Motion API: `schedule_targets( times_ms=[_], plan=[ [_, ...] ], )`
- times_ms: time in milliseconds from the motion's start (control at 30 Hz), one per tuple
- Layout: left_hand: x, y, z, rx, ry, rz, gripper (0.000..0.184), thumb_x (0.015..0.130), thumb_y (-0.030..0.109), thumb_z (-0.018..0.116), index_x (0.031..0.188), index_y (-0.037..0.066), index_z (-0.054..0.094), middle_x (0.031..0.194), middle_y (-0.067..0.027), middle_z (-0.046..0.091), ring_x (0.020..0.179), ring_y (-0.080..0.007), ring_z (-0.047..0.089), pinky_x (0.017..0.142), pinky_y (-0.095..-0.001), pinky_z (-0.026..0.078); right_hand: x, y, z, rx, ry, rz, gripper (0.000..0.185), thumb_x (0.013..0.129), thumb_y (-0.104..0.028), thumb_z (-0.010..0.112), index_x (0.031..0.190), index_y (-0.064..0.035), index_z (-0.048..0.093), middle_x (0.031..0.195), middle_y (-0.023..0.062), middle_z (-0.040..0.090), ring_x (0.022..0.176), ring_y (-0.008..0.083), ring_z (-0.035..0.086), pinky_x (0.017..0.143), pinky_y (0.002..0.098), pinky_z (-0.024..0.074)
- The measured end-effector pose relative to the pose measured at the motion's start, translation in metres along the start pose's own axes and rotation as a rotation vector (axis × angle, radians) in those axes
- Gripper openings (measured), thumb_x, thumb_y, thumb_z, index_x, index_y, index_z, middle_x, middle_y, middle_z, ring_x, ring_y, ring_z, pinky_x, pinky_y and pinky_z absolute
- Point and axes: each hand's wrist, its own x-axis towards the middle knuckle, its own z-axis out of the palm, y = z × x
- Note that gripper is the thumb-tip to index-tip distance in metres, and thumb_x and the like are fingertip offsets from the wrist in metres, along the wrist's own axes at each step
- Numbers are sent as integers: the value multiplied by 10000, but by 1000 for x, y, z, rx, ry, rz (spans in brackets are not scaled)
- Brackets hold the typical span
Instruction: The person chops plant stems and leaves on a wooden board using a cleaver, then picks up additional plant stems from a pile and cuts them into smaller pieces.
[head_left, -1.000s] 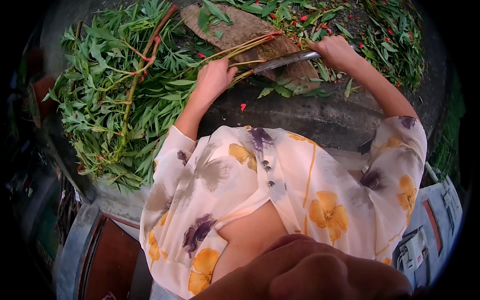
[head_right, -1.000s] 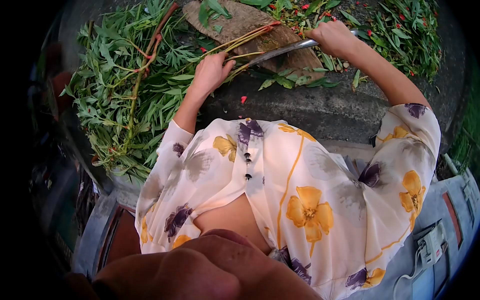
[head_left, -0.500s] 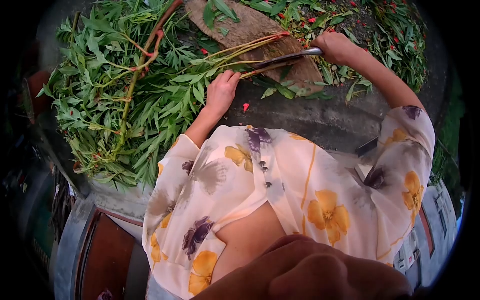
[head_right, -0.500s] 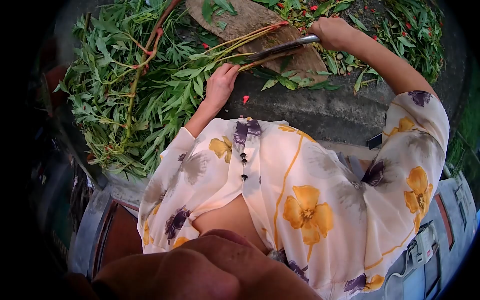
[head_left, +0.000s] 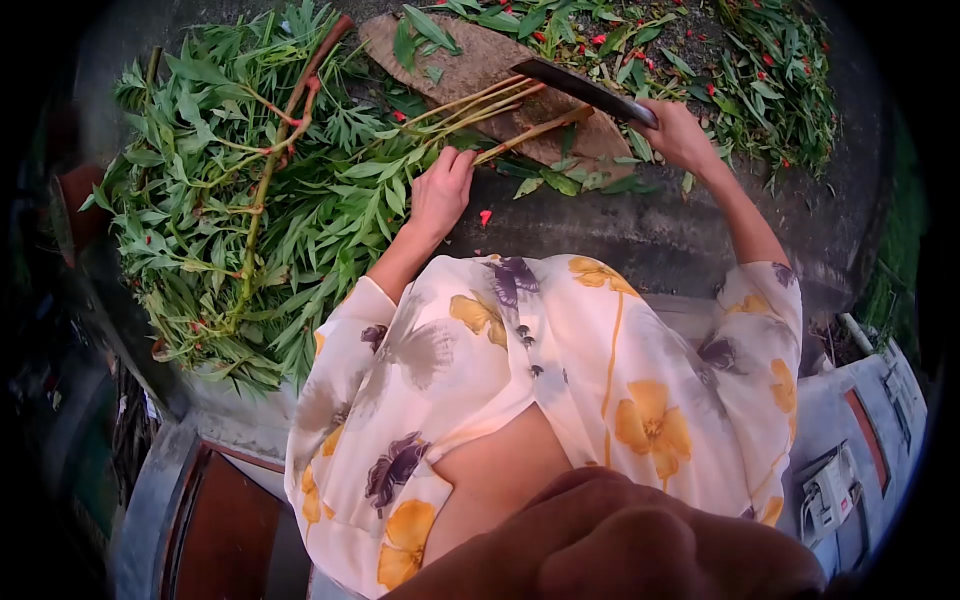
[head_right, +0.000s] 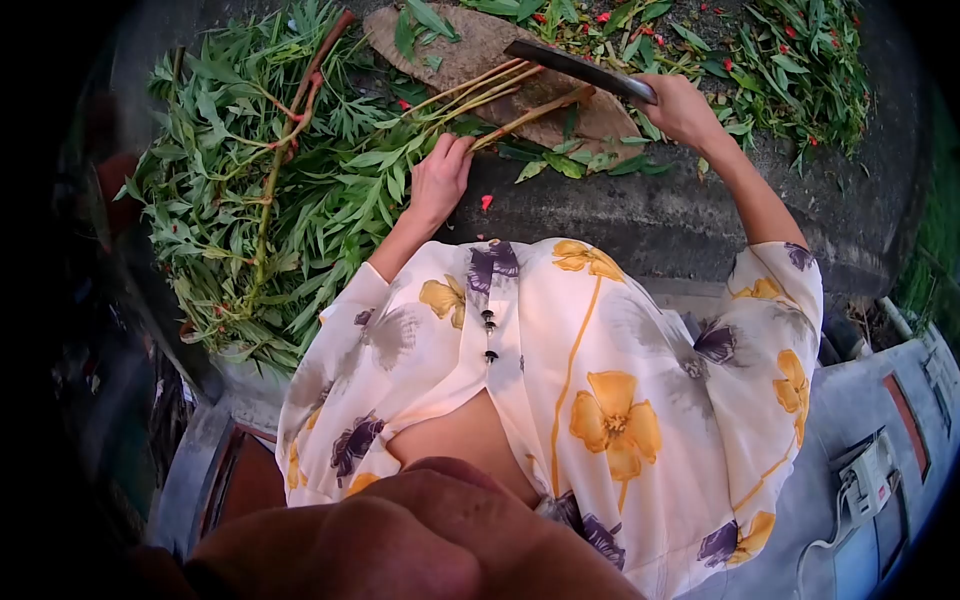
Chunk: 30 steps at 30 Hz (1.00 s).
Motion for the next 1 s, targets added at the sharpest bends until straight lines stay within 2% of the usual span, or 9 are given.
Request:
schedule_targets(
  times_ms=[100, 167, 233, 300, 333, 467, 700, 967, 1000],
  plan=[
    [7, 1, 4, -68, -9, -33, 233, 936, 104, 659, 1168, 102, 680, 953, -112, 602, 790, -343, 678, 635, -460, 546, -35, -1, 18, 109, 60, 108, 208, 923, -181, 677, 1048, -14, 675, 732, 209, 622, 660, 370, 610, 667, 442, 482],
    [9, -1, 6, -126, -22, -52, 241, 939, 99, 657, 1177, 97, 692, 950, -122, 603, 799, -351, 674, 656, -462, 542, -63, -10, 35, 226, 186, 141, 234, 922, -189, 685, 1057, 1, 665, 699, 210, 581, 632, 361, 568, 661, 440, 474],
    [10, -2, 4, -239, -53, -65, 237, 941, 92, 656, 1173, 82, 707, 939, -136, 605, 823, -363, 663, 708, -455, 532, -84, -22, 51, 265, 236, 184, 260, 922, -189, 688, 1090, 8, 664, 704, 227, 582, 676, 414, 594, 675, 437, 486],
    [11, -1, 3, -249, -91, -73, 234, 938, 89, 660, 1165, 73, 714, 933, -138, 609, 841, -361, 659, 739, -440, 524, -98, -38, 62, 334, 222, 242, 249, 920, -186, 682, 1068, 13, 662, 728, 248, 603, 737, 453, 634, 693, 463, 491],
    [11, -2, 4, -242, -90, -74, 235, 937, 89, 662, 1165, 72, 715, 935, -139, 611, 839, -362, 660, 737, -442, 527, -99, -32, 76, 285, 222, 203, 206, 916, -165, 664, 1040, -1, 653, 750, 266, 635, 790, 473, 661, 708, 518, 505],
    [7, 1, 7, -196, -73, -75, 236, 937, 94, 658, 1164, 70, 717, 939, -143, 614, 837, -372, 663, 736, -453, 536, -98, -21, 114, 147, 236, 221, 157, 902, -117, 630, 1044, -50, 626, 767, 272, 674, 800, 500, 665, 721, 598, 530],
    [0, 10, 15, -175, -93, -116, 251, 937, 97, 650, 1178, 65, 708, 960, -144, 625, 834, -388, 667, 725, -471, 544, -100, -36, 113, 12, 198, 292, 240, 873, -103, 644, 1102, -50, 595, 817, 280, 691, 811, 503, 676, 742, 597, 539],
    [0, 15, 15, -238, -95, -74, 244, 933, 75, 647, 1169, 56, 703, 991, -130, 640, 831, -388, 678, 700, -474, 552, -105, -43, 103, 126, 112, 386, 203, 851, -63, 625, 1047, -12, 619, 881, 309, 688, 881, 510, 668, 803, 581, 538],
    [1, 15, 13, -238, -129, -93, 260, 931, 54, 646, 1186, 47, 697, 993, -135, 639, 852, -383, 673, 727, -449, 546, -102, -43, 100, 127, 110, 390, 203, 851, -63, 625, 1047, -12, 619, 881, 309, 688, 881, 510, 668, 803, 581, 538]
  ],
)
